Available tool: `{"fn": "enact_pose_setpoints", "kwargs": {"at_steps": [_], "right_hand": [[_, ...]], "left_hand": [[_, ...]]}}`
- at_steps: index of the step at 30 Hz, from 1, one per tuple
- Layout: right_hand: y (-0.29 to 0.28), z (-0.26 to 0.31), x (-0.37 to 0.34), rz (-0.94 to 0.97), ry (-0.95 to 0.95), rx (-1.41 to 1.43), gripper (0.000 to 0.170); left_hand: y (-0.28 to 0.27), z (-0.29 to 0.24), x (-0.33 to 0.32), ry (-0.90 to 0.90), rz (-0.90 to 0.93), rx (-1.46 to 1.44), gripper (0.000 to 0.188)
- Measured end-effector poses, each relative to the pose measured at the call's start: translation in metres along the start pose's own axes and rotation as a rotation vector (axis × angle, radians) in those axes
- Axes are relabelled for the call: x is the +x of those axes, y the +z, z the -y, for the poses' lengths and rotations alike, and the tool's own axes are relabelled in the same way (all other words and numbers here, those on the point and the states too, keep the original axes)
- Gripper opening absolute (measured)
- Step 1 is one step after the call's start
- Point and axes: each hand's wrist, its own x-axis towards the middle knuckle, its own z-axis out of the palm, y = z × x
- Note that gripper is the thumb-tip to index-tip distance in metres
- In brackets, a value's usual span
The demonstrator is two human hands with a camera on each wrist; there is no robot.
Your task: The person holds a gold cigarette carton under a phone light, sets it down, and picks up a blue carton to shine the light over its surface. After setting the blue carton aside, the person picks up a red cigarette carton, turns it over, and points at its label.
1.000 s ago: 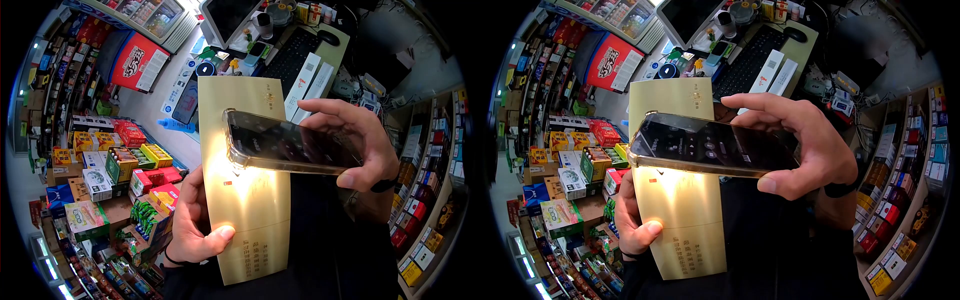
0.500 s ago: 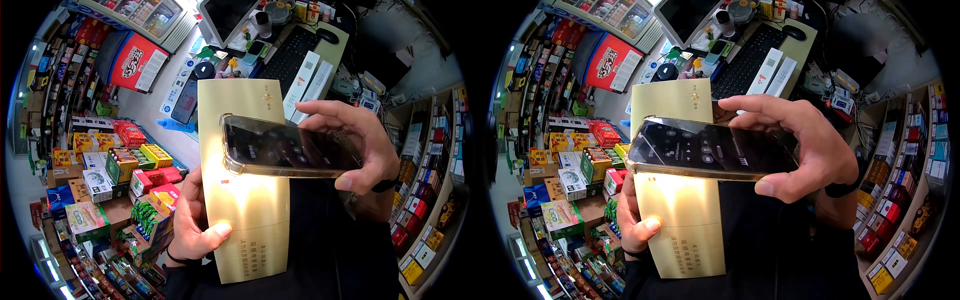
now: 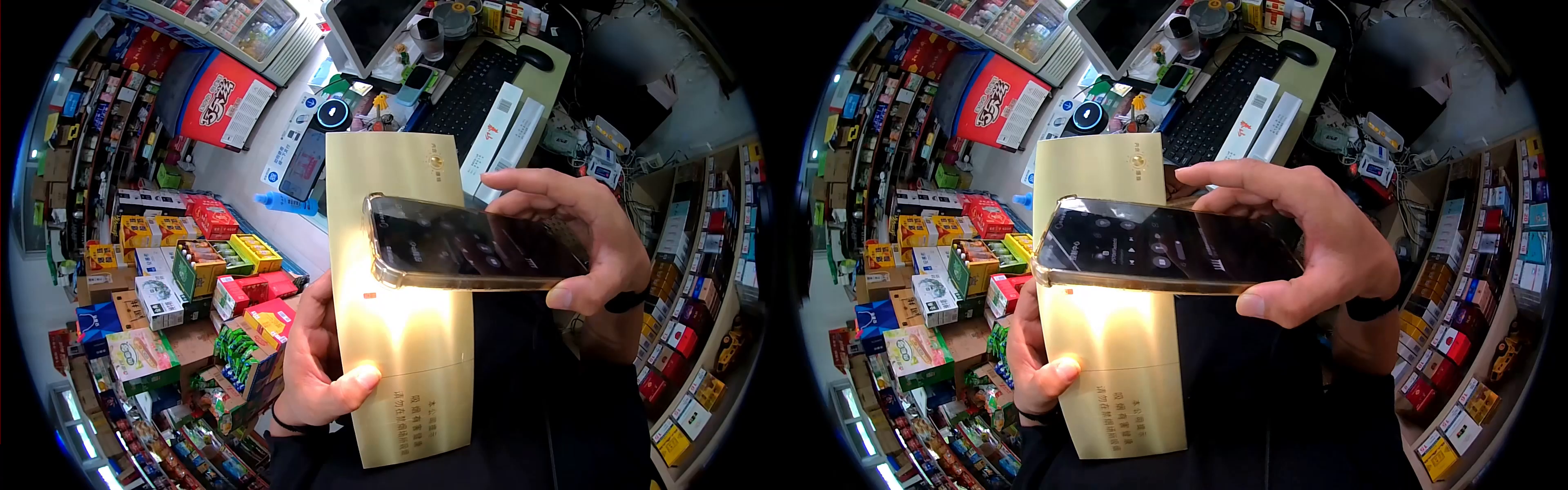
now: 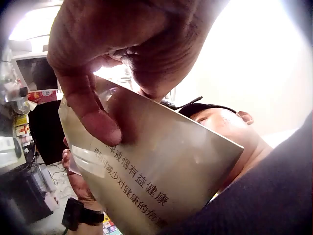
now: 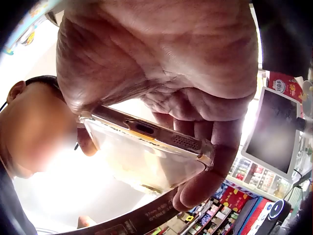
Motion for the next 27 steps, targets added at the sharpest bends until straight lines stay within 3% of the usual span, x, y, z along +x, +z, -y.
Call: {"fn": "enact_pose_setpoints", "kwargs": {"at_steps": [11, 16, 27], "right_hand": [[-0.002, 0.001, -0.002, 0.022, -0.050, 0.008, 0.098], [-0.010, 0.005, 0.001, 0.125, -0.122, -0.052, 0.111], [-0.009, 0.011, 0.001, 0.120, -0.142, -0.070, 0.107]], "left_hand": [[0.001, 0.001, -0.003, 0.036, 0.026, 0.026, 0.101], [0.000, 0.004, -0.001, 0.067, 0.031, -0.001, 0.101], [-0.006, 0.007, -0.002, 0.114, 0.089, 0.012, 0.102]]}}
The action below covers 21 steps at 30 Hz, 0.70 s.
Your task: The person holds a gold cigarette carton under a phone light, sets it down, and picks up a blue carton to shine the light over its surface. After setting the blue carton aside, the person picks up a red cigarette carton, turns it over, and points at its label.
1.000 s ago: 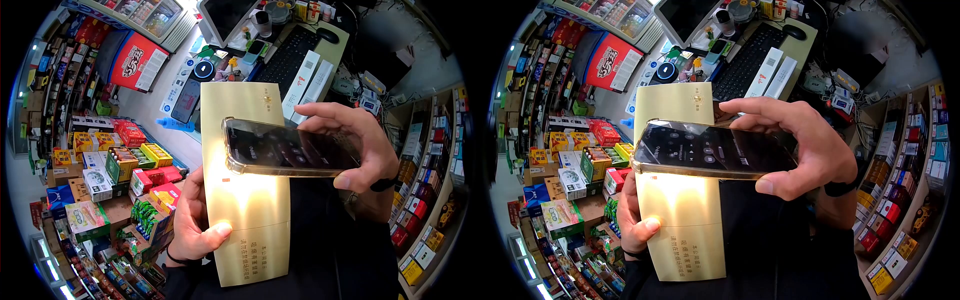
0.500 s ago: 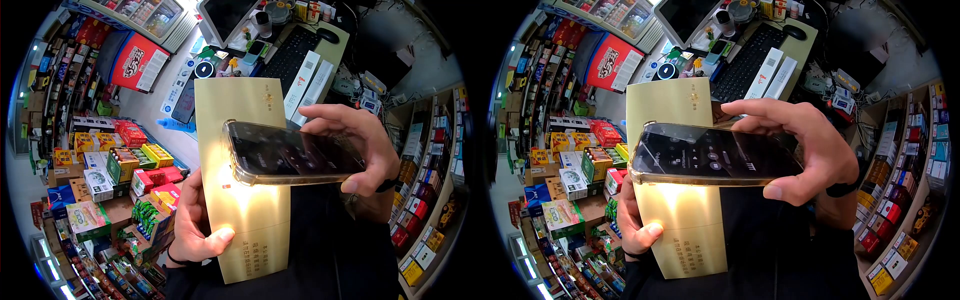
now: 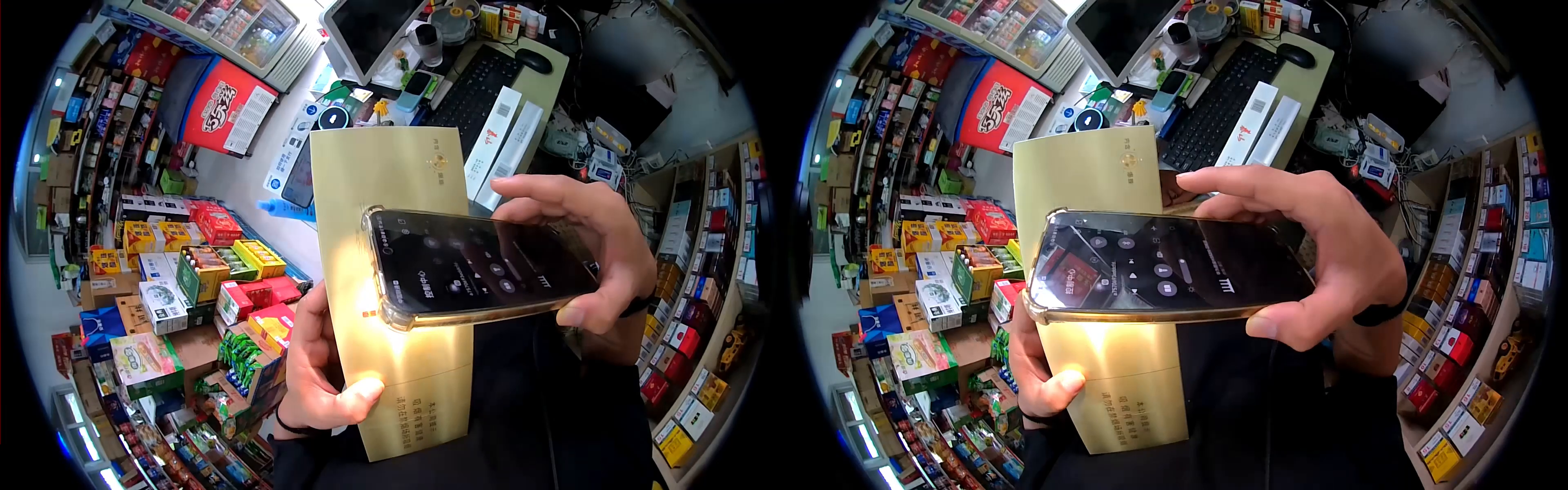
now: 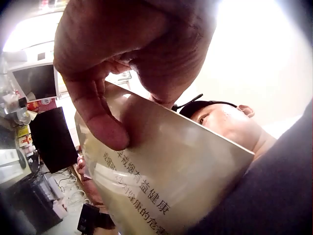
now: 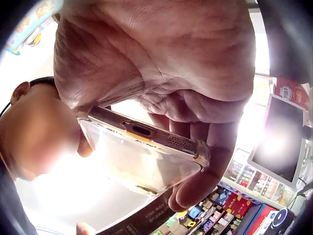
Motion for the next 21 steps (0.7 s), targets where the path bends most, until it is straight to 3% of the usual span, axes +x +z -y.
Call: {"fn": "enact_pose_setpoints", "kwargs": {"at_steps": [21], "right_hand": [[-0.0076, -0.0043, -0.0012, 0.043, -0.047, -0.028, 0.110]], "left_hand": [[0.0006, 0.0020, 0.0036, 0.047, 0.006, 0.022, 0.100]]}}
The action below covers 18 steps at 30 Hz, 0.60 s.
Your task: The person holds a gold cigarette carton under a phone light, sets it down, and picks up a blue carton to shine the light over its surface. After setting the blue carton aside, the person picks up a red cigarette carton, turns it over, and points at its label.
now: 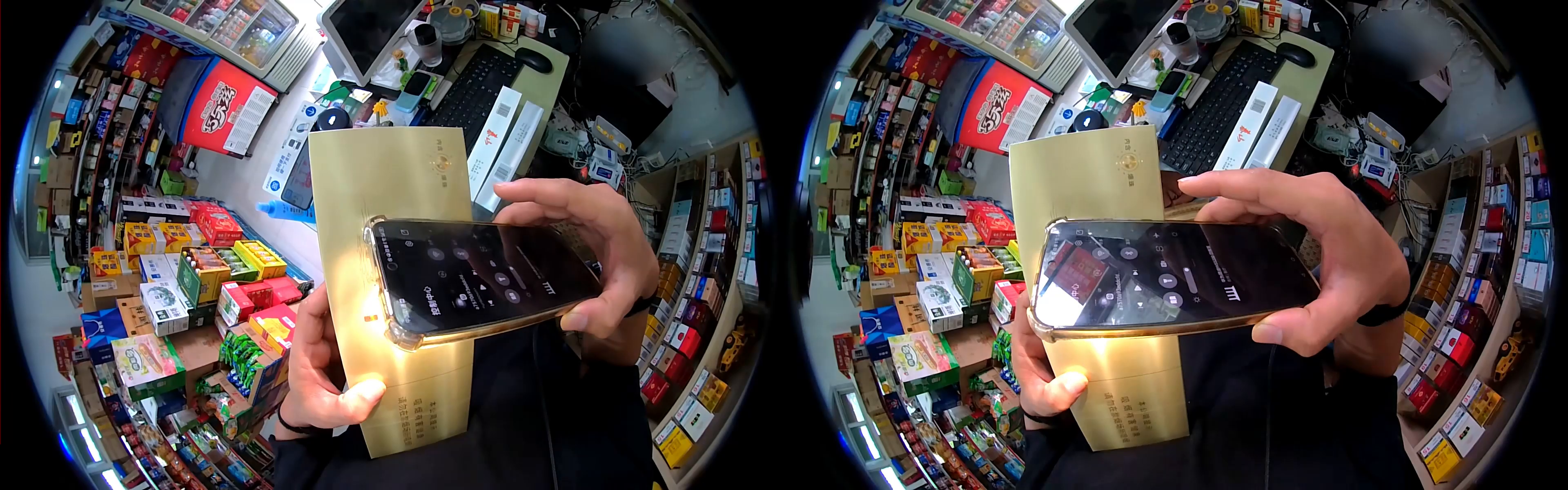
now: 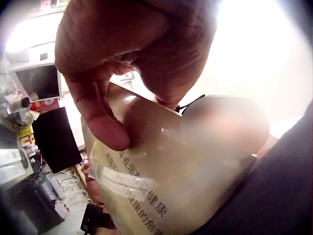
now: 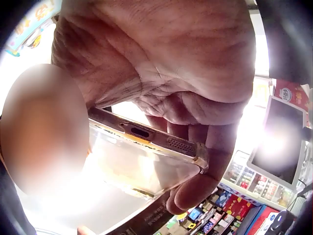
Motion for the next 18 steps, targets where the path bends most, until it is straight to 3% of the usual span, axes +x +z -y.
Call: {"fn": "enact_pose_setpoints", "kwargs": {"at_steps": [3, 7, 13, 15, 18], "right_hand": [[0.001, 0.000, -0.004, -0.059, 0.025, 0.053, 0.111], [0.002, 0.008, -0.016, -0.252, 0.102, 0.144, 0.109], [-0.001, 0.017, -0.048, -0.497, 0.158, 0.143, 0.119], [-0.001, 0.019, -0.056, -0.528, 0.173, 0.121, 0.121], [-0.004, 0.017, -0.070, -0.546, 0.190, 0.095, 0.121]], "left_hand": [[-0.001, -0.006, 0.004, -0.041, -0.095, 0.045, 0.094], [-0.046, -0.017, 0.039, 0.091, -0.190, 0.193, 0.081], [-0.117, 0.018, 0.096, 0.205, -0.123, 0.850, 0.057], [-0.116, 0.032, 0.108, 0.345, -0.146, 1.284, 0.047], [-0.113, 0.052, 0.124, 0.432, 0.039, 1.509, 0.042]]}}
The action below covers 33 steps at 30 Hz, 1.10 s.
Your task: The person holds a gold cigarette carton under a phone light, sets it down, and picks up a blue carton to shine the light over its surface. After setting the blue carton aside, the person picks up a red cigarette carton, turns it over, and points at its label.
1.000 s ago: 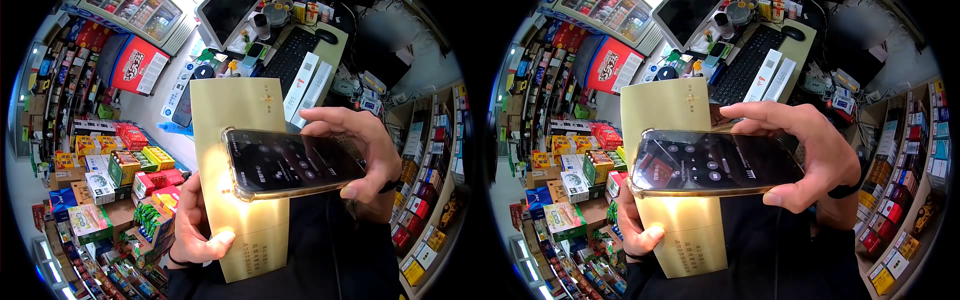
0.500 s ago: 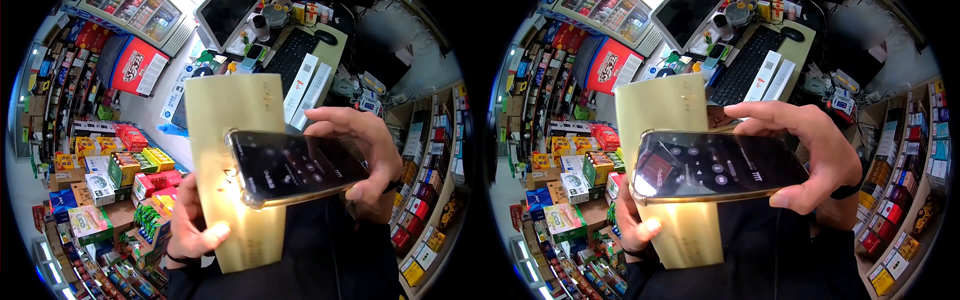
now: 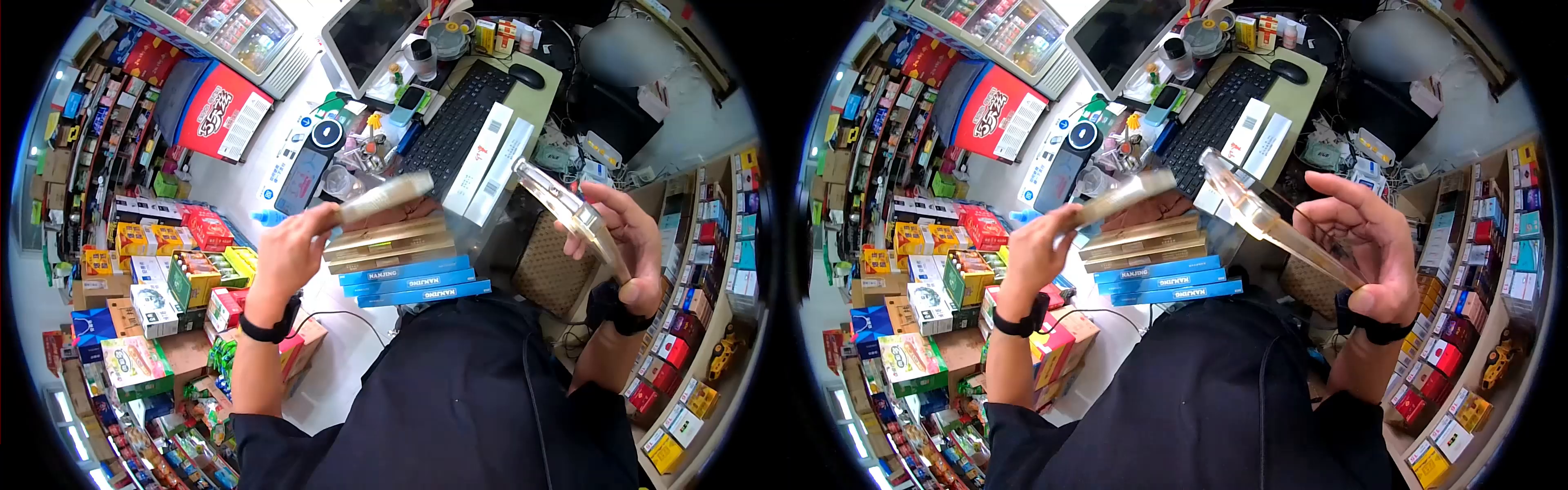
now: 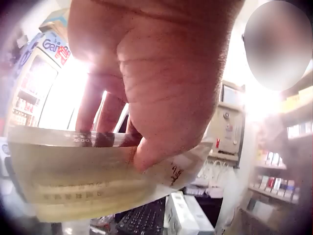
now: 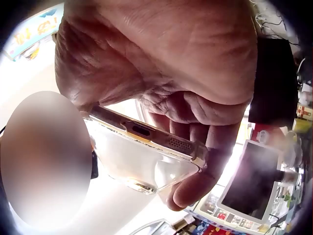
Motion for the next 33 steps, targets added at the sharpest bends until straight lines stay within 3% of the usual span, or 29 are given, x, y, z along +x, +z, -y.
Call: {"fn": "enact_pose_setpoints", "kwargs": {"at_steps": [4, 7, 12, 15, 19, 24, 28, 33], "right_hand": [[-0.005, -0.002, -0.010, -0.051, 0.042, -0.051, 0.121], [-0.006, -0.004, -0.014, -0.080, 0.055, -0.049, 0.120], [-0.011, -0.009, -0.019, -0.111, 0.047, -0.080, 0.120], [-0.010, -0.011, -0.024, -0.163, 0.067, -0.126, 0.121], [-0.017, -0.017, -0.028, -0.184, 0.094, -0.173, 0.122], [-0.020, -0.025, -0.033, -0.210, 0.122, -0.152, 0.122], [-0.017, -0.025, -0.032, -0.219, 0.145, -0.146, 0.121], [-0.017, -0.025, -0.036, -0.189, 0.152, -0.139, 0.120]], "left_hand": [[0.056, 0.011, -0.001, 0.105, 0.178, 0.137, 0.049], [0.086, 0.012, 0.004, 0.137, 0.236, 0.193, 0.039], [0.118, 0.022, -0.002, -0.017, 0.293, 0.017, 0.037], [0.113, 0.020, -0.008, 0.101, 0.047, -0.019, 0.040], [0.091, 0.000, -0.043, 0.148, 0.052, -0.108, 0.048], [0.121, -0.034, -0.102, 0.166, 0.149, -0.036, 0.055], [0.138, -0.054, -0.111, 0.025, 0.094, 0.011, 0.068], [0.147, -0.054, -0.113, 0.080, 0.162, -0.034, 0.066]]}}
